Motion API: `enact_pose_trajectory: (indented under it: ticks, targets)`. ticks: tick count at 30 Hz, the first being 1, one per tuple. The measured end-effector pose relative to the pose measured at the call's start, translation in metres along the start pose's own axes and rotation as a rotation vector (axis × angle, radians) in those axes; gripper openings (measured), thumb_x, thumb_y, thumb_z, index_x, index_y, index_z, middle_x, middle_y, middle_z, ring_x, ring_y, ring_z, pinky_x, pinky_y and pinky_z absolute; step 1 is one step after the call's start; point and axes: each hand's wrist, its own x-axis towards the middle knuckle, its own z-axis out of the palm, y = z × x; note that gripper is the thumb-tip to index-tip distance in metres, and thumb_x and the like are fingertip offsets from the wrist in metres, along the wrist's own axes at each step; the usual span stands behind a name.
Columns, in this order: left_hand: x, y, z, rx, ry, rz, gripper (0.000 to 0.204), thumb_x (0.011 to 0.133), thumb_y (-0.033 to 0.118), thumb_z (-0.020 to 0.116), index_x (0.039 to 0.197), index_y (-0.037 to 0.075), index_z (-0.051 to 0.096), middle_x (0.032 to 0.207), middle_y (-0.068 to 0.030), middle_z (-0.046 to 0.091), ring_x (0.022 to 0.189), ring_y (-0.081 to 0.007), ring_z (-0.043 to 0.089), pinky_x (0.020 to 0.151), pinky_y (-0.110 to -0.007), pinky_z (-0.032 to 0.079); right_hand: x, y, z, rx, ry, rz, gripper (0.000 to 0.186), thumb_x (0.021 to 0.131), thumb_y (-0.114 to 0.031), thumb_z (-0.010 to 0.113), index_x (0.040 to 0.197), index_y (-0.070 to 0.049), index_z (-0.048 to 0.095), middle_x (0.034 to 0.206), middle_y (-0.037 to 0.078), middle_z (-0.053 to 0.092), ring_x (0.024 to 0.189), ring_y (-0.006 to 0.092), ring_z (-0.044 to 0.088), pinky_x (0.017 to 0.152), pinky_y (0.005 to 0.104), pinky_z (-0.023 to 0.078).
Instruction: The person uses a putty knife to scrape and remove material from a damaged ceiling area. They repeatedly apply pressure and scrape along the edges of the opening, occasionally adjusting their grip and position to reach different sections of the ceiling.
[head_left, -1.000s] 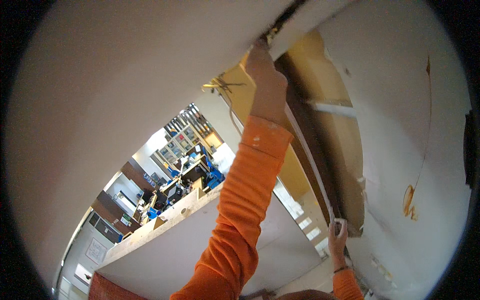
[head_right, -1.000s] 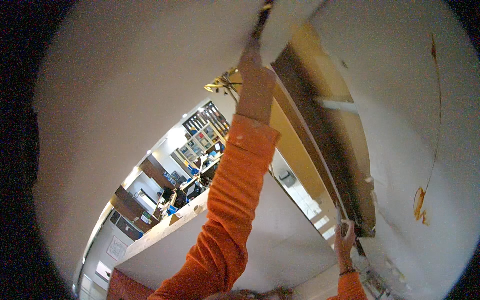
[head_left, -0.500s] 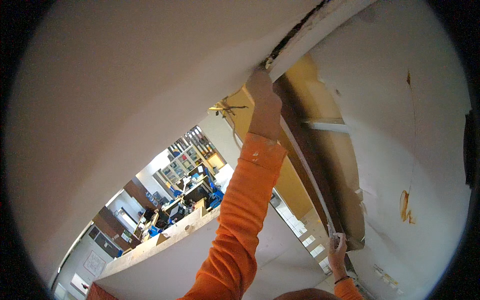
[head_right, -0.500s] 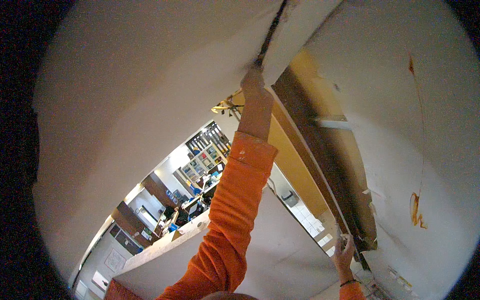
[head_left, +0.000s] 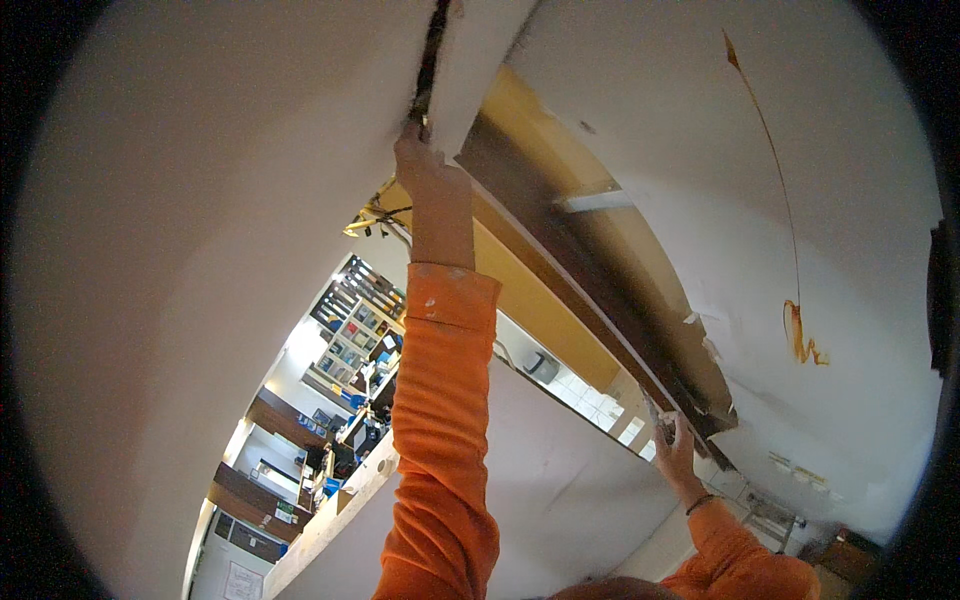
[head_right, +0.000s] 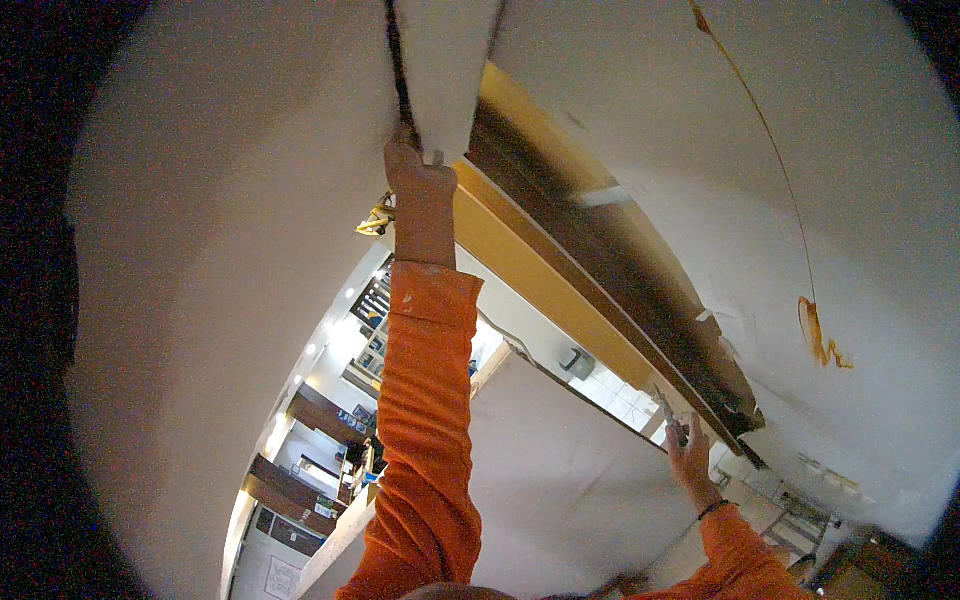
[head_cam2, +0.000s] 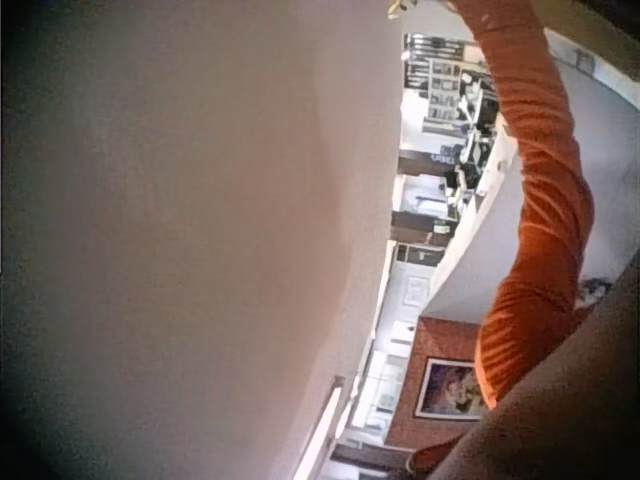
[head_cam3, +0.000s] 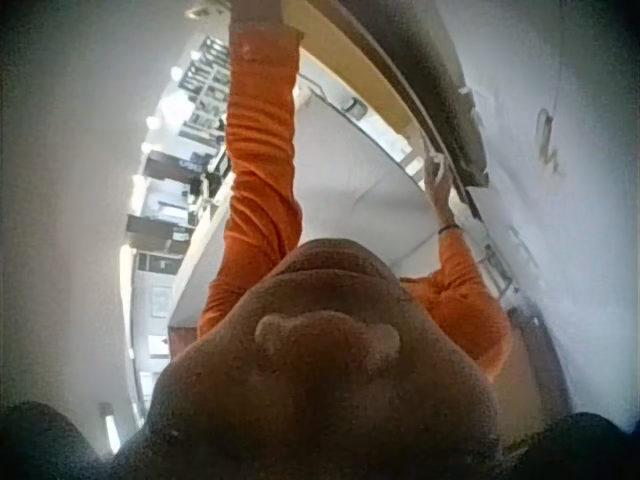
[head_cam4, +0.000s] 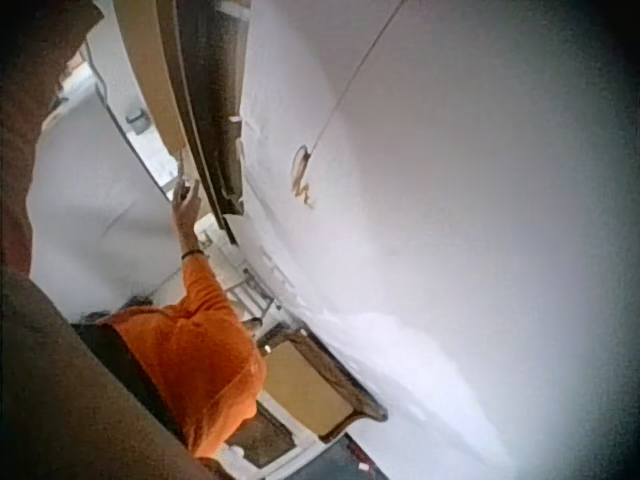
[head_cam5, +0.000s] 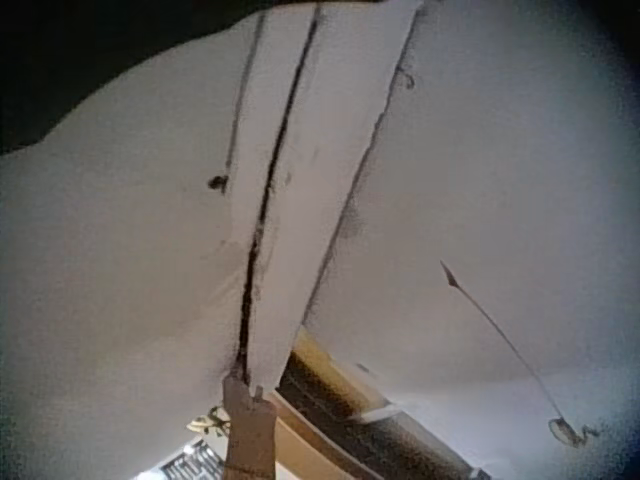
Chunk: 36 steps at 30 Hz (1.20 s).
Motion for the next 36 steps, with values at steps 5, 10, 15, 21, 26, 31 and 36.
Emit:
enact_pose_trajectory:
  ticks: [5,10,15,21,26,31,36]
  targets:
    - [-0.02,0.025,0.001,-0.452,0.028,-0.224,0.031,0.1,0.023,0.053,0.126,0.007,0.059,0.122,-0.0061,0.063,0.111,-0.017,0.057,0.101,-0.029,0.038,0.012,-0.028,-0.012,0.074,-0.165,0.215,0.062,0.096,-0.035,0.065,0.136,0.007,0.045,0.091,0.021,0.071,0.084,0.0328,0.07,0.076,0.0462,0.053]
    - [-0.022,0.031,-0.003,-0.212,0.099,-0.189,0.036,0.095,0.017,0.055,0.129,0.006,0.059,0.12,-0.0077,0.064,0.111,-0.0191,0.058,0.1,-0.032,0.042,0.013,-0.023,-0.001,0.181,-0.101,0.148,0.029,0.096,-0.025,0.064,0.111,-0.001,0.055,0.088,0.012,0.061,0.068,0.0174,0.056,0.064,0.0349,0.048]
    - [-0.022,0.038,-0.008,0.583,-0.194,0.25,0.069,0.068,-0.019,0.063,0.133,0.004,0.054,0.121,-0.0136,0.063,0.118,-0.0296,0.061,0.09,-0.033,0.056,0.016,-0.002,0.005,0.072,-0.018,0.048,0.038,0.095,-0.03,0.065,0.113,0.001,0.055,0.08,0.012,0.065,0.069,0.0244,0.063,0.062,0.0387,0.049]
    - [-0.009,0.06,-0.037,1.049,-0.128,0.309,0.062,0.065,-0.014,0.073,0.124,0.003,0.059,0.119,-0.0148,0.063,0.114,-0.0304,0.063,0.089,-0.032,0.058,0.008,-0.001,0.032,0.068,-0.085,-0.127,0.038,0.095,-0.026,0.065,0.121,0.0,0.055,0.082,0.014,0.067,0.073,0.031,0.066,0.07,0.0425,0.052]
    - [-0.015,0.044,-0.005,1.027,-0.217,0.274,0.062,0.063,-0.01,0.08,0.121,0.002,0.061,0.116,-0.0145,0.063,0.11,-0.0295,0.064,0.092,-0.033,0.058,0.008,-0.02,0.01,0.076,-0.054,-0.006,0.028,0.094,-0.022,0.065,0.112,-0.003,0.055,0.075,0.011,0.065,0.066,0.0237,0.063,0.063,0.0382,0.05]
    - [-0.009,0.032,-0.017,0.808,-0.159,0.331,0.062,0.064,-0.008,0.081,0.121,0.002,0.06,0.116,-0.0144,0.063,0.11,-0.0297,0.064,0.093,-0.034,0.057,0.011,-0.023,0.019,0.203,-0.08,0.1,0.022,0.095,-0.021,0.064,0.105,-0.004,0.054,0.073,0.009,0.062,0.063,0.0175,0.059,0.059,0.0357,0.047]
    - [-0.003,0.023,-0.013,0.618,-0.058,0.109,0.055,0.068,-0.001,0.082,0.12,0.002,0.061,0.115,-0.0171,0.064,0.11,-0.0342,0.063,0.092,-0.039,0.056,0.01,-0.027,0.015,0.202,-0.121,0.038,0.02,0.096,-0.021,0.064,0.106,-0.006,0.054,0.07,0.007,0.061,0.061,0.0141,0.056,0.057,0.0339,0.045]
